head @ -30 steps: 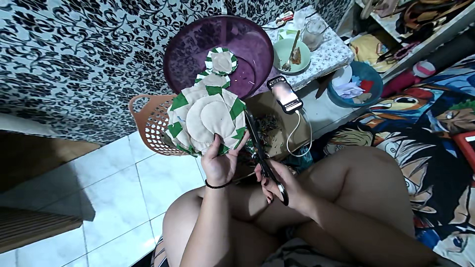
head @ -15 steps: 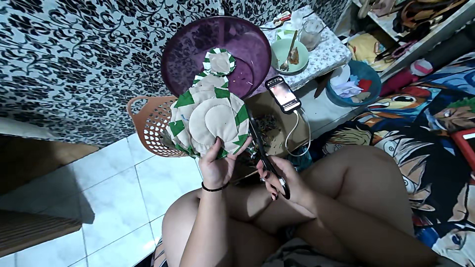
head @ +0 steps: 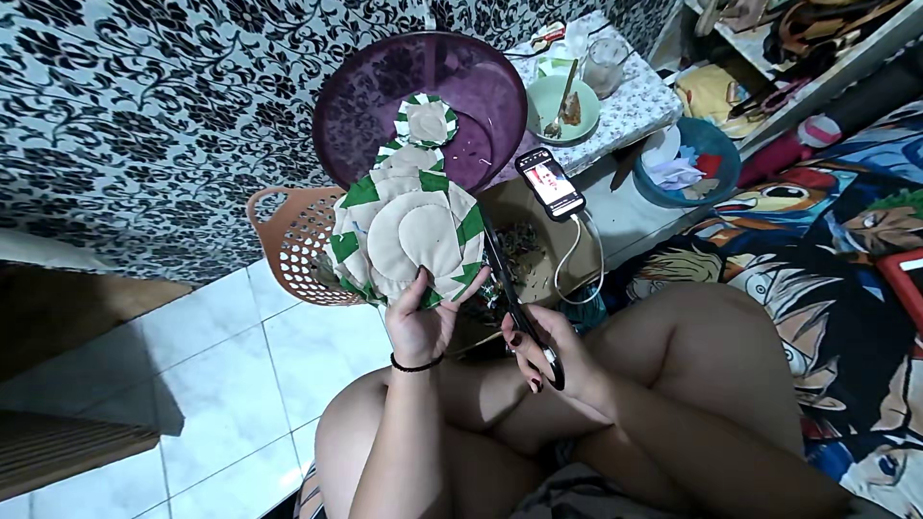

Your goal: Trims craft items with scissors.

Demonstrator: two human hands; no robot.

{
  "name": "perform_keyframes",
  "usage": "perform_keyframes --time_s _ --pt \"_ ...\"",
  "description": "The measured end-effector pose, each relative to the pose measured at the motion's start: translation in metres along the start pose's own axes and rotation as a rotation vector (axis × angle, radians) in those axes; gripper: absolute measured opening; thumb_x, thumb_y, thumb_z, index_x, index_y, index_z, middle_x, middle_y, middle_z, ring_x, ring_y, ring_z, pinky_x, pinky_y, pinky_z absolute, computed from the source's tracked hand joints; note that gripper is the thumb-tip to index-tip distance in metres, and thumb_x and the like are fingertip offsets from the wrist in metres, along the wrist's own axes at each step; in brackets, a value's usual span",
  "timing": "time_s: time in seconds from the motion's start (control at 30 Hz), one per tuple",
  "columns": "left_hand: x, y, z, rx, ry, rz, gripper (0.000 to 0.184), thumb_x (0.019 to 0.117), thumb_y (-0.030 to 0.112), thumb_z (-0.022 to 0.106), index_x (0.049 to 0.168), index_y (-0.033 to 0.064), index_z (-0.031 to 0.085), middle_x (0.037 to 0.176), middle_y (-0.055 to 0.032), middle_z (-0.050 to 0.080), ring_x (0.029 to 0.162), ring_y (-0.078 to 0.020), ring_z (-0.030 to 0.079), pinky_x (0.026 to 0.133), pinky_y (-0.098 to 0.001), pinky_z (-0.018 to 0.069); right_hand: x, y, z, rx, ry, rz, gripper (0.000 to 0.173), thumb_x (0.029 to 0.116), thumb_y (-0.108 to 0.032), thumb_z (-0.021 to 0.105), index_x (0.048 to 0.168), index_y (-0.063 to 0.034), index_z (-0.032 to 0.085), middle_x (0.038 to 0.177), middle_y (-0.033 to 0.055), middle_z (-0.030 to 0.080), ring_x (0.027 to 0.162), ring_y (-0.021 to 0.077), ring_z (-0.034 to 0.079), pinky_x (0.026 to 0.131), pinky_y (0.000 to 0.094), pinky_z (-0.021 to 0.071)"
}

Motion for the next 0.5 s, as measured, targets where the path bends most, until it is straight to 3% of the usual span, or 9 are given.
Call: perform_keyframes --time_s 0.2,0.5 --pt "0.0011 0.0007 0.0000 -0.012 -0.008 -0.001 0.040 0.1063 0.013 0.025 0.119 0.0075 0.063 0.118 -0.0165 0.072 0.108 -0.0352 0.071 0.093 -0.0585 0.0579 -0.0005 0.0002 0.0001 -0.017 0.022 0.002 0.014 0.0984 -0.016 0.064 0.105 -0.0048 0.058 0.065 -0.0064 0.053 0.044 0.0008 0.048 0.043 0.0175 0.0467" --pt "0.0015 0.0040 0.0010 0.013 0.033 0.000 0.041 0.1064 0.014 0.023 0.118 0.0082 0.062 0.116 -0.0157 0.072 0.107 -0.0343 0.071 0.091 -0.0573 0.0592 0.0005 0.0001 -0.0005 -0.049 0.035 -0.010 0.015 0.0988 -0.016 0.064 0.105 -0.0040 0.059 0.067 -0.0050 0.053 0.044 0.0006 0.047 0.042 0.0172 0.0450"
Point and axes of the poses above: each hand's wrist, its own x-axis towards the middle knuckle, its own z-axis out of the palm, y = z × x, the point moved 3 cm from there along x, towards the middle knuckle
